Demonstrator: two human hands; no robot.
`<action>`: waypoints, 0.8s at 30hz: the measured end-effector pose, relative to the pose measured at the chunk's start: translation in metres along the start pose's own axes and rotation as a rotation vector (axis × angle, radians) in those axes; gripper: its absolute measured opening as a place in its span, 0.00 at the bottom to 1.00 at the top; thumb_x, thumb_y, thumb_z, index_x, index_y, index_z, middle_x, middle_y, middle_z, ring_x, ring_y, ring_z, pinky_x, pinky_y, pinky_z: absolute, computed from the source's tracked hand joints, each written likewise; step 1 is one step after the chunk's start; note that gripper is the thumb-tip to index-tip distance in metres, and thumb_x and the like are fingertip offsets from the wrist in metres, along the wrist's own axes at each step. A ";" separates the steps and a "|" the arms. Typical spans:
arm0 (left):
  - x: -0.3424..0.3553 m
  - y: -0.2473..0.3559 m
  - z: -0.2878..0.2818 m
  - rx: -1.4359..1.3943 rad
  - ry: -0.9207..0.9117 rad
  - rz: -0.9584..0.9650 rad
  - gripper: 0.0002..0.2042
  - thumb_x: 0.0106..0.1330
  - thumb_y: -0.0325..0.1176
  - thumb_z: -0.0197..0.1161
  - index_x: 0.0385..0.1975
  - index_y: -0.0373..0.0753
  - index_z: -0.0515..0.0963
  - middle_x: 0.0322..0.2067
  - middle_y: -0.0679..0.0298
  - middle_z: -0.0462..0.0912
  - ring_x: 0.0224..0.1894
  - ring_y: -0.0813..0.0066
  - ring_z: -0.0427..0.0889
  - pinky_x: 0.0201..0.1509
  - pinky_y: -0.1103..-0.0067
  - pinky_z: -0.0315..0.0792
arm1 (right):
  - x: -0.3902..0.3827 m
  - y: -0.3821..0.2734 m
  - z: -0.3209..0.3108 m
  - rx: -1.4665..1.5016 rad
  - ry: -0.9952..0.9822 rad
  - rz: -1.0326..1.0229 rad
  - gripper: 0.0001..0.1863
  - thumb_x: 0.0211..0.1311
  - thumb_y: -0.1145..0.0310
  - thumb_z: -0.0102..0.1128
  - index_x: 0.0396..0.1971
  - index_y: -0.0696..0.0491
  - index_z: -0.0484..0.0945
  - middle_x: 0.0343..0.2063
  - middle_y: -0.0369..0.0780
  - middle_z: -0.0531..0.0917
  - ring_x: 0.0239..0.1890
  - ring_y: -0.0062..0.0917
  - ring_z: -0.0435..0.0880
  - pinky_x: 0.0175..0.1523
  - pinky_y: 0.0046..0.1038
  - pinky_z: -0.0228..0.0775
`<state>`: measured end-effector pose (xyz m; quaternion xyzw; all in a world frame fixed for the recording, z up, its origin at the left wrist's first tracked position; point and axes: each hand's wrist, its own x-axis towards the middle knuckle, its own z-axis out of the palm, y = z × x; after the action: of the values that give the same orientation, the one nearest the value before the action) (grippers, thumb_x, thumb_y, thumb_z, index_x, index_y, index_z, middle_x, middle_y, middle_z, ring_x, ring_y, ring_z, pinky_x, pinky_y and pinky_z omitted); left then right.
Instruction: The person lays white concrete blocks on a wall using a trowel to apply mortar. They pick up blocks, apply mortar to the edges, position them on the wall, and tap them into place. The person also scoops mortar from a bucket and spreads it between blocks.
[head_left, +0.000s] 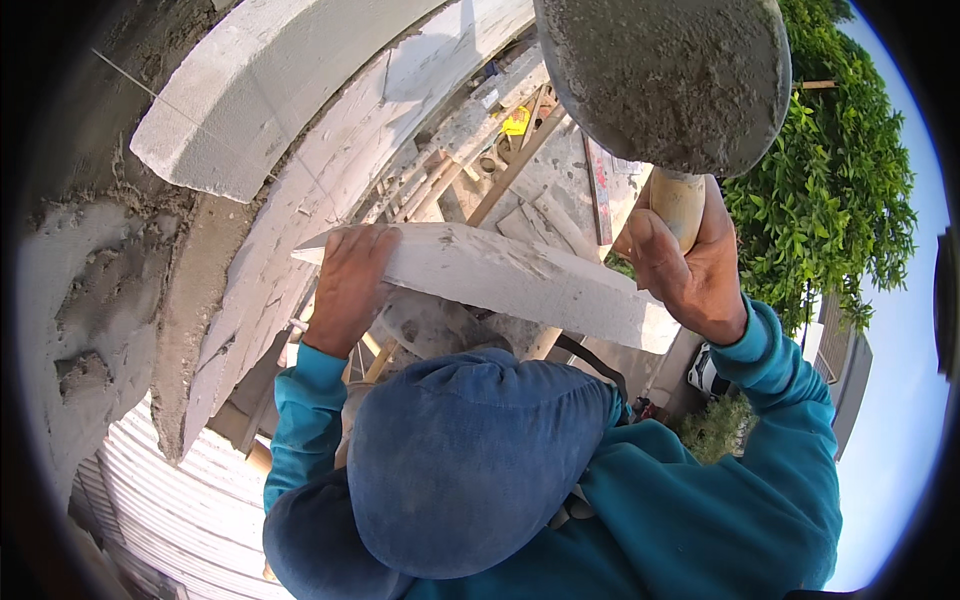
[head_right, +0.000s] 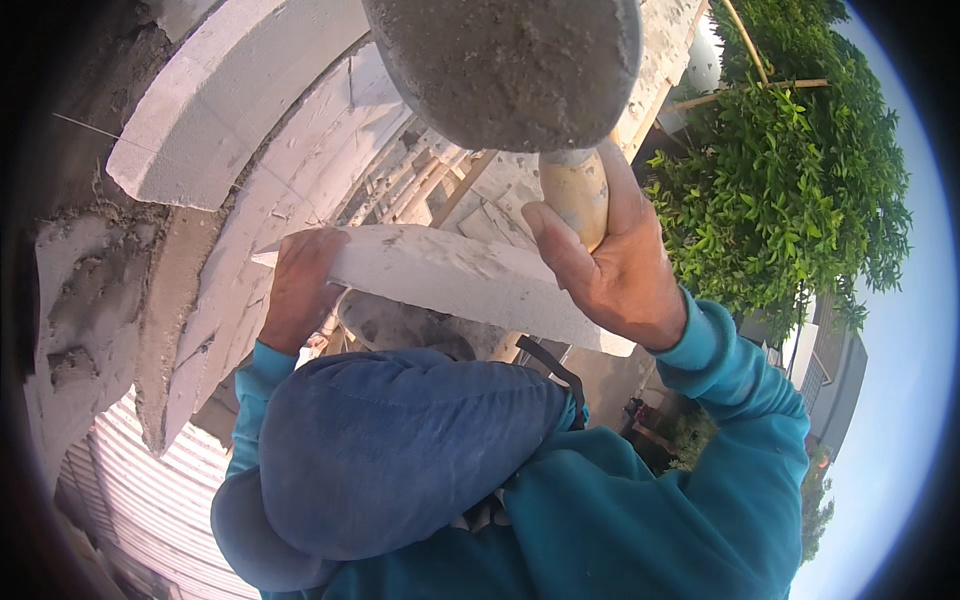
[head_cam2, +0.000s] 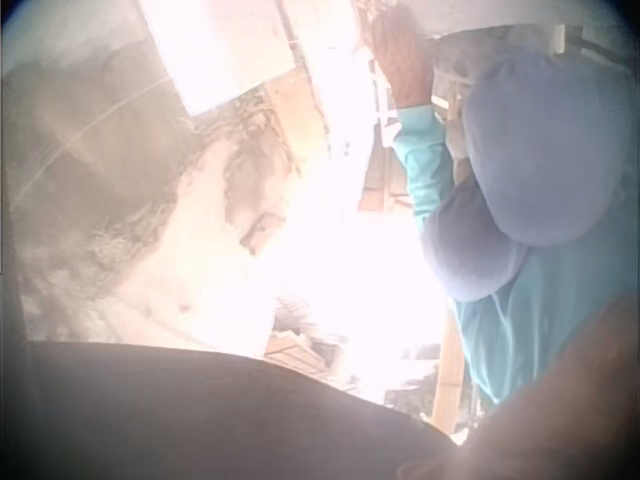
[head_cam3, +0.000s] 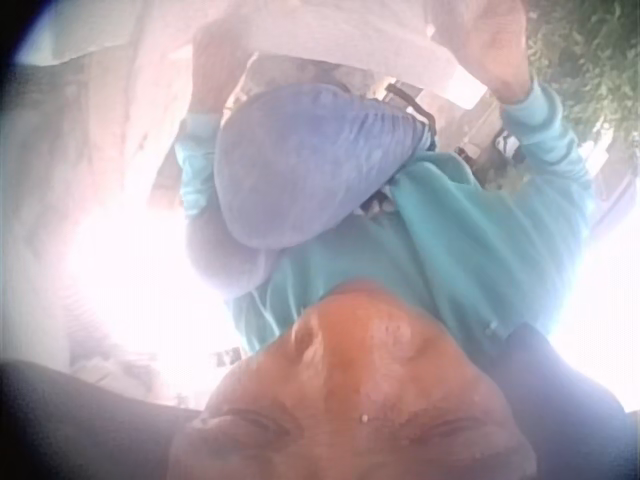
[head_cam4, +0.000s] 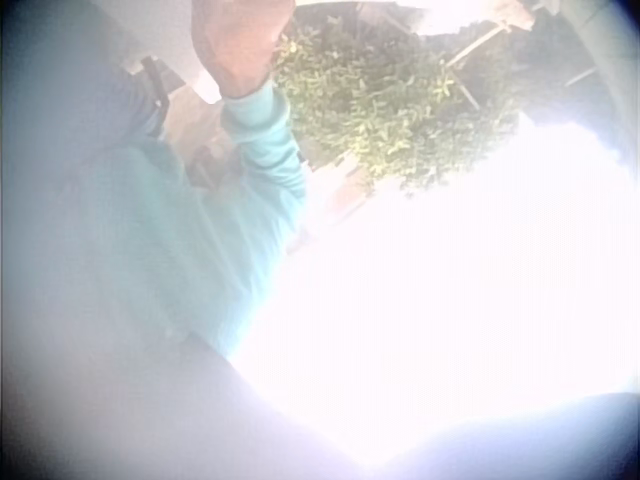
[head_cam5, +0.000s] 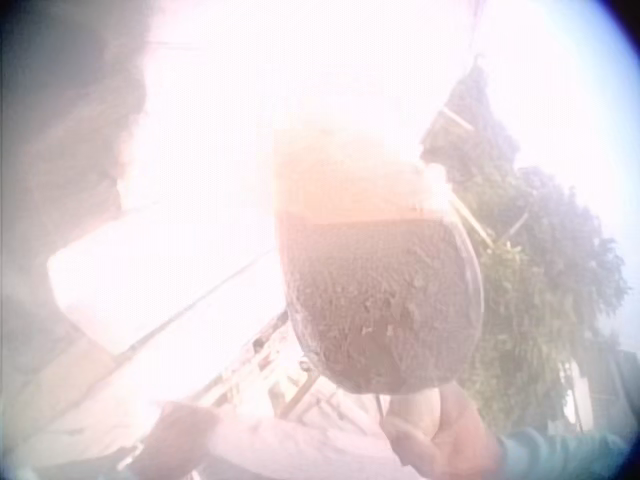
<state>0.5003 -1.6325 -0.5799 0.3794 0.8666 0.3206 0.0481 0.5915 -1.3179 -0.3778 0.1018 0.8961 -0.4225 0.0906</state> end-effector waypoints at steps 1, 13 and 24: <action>-0.002 0.001 0.001 0.005 0.017 0.000 0.29 0.45 0.24 0.72 0.52 0.37 0.74 0.53 0.55 0.78 0.58 0.57 0.74 0.64 0.64 0.63 | 0.000 0.005 0.000 -0.146 -0.082 -0.027 0.25 0.57 0.70 0.66 0.52 0.60 0.67 0.29 0.52 0.80 0.29 0.47 0.82 0.31 0.41 0.73; -0.020 0.002 0.011 0.058 0.012 -0.049 0.27 0.47 0.25 0.71 0.51 0.38 0.75 0.52 0.59 0.78 0.58 0.59 0.75 0.65 0.65 0.63 | 0.013 -0.005 -0.003 0.406 0.076 0.065 0.21 0.65 0.68 0.59 0.53 0.61 0.65 0.26 0.39 0.78 0.24 0.27 0.80 0.29 0.34 0.71; -0.017 0.001 0.008 0.072 -0.016 -0.037 0.24 0.52 0.30 0.67 0.52 0.36 0.75 0.52 0.56 0.79 0.56 0.54 0.76 0.63 0.62 0.64 | 0.011 0.033 -0.004 -0.315 -0.008 -0.127 0.28 0.55 0.74 0.64 0.54 0.60 0.63 0.27 0.53 0.79 0.25 0.51 0.80 0.31 0.46 0.72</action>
<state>0.5154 -1.6392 -0.5883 0.3675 0.8839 0.2854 0.0474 0.5890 -1.2937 -0.4024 0.0277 0.9554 -0.2822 0.0821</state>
